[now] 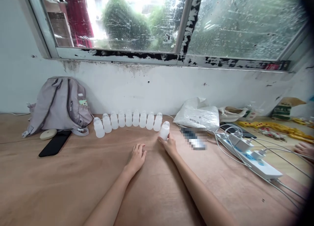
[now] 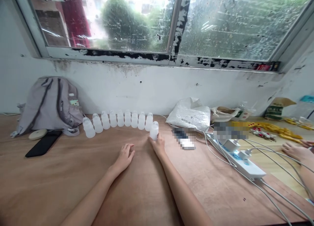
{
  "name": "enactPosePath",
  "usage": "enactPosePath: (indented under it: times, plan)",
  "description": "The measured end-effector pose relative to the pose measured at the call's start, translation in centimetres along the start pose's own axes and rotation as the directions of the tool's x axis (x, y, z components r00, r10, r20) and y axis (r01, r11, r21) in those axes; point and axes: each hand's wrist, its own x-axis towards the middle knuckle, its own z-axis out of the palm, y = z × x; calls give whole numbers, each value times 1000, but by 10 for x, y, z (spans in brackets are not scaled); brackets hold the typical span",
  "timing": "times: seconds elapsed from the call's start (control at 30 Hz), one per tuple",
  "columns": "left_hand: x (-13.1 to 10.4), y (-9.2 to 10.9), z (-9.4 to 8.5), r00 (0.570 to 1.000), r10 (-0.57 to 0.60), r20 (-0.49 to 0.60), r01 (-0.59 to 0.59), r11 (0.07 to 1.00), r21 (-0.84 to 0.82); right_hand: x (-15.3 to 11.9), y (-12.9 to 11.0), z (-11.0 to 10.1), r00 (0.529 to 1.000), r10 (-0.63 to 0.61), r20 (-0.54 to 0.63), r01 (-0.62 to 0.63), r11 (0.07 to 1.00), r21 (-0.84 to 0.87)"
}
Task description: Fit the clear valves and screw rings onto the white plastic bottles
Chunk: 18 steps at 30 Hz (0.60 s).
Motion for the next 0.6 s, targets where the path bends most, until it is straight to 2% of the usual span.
enactPosePath:
  times: [0.13,0.3,0.47,0.6]
  plan:
    - [-1,1,0,999,11,48,-15,997,70,29,23,-1,996,70,49,-72,997,38]
    - [-3,3,-2,997,16,78,-25,994,108,50,36,5,986,149,72,-151,988,19]
    - [-2,6,-3,995,-7,103,-6,992,125,56,40,12,986,153,73,-149,988,-49]
    - [-3,8,-3,993,-13,114,-4,989,145,56,42,15,994,92,59,-80,981,-174]
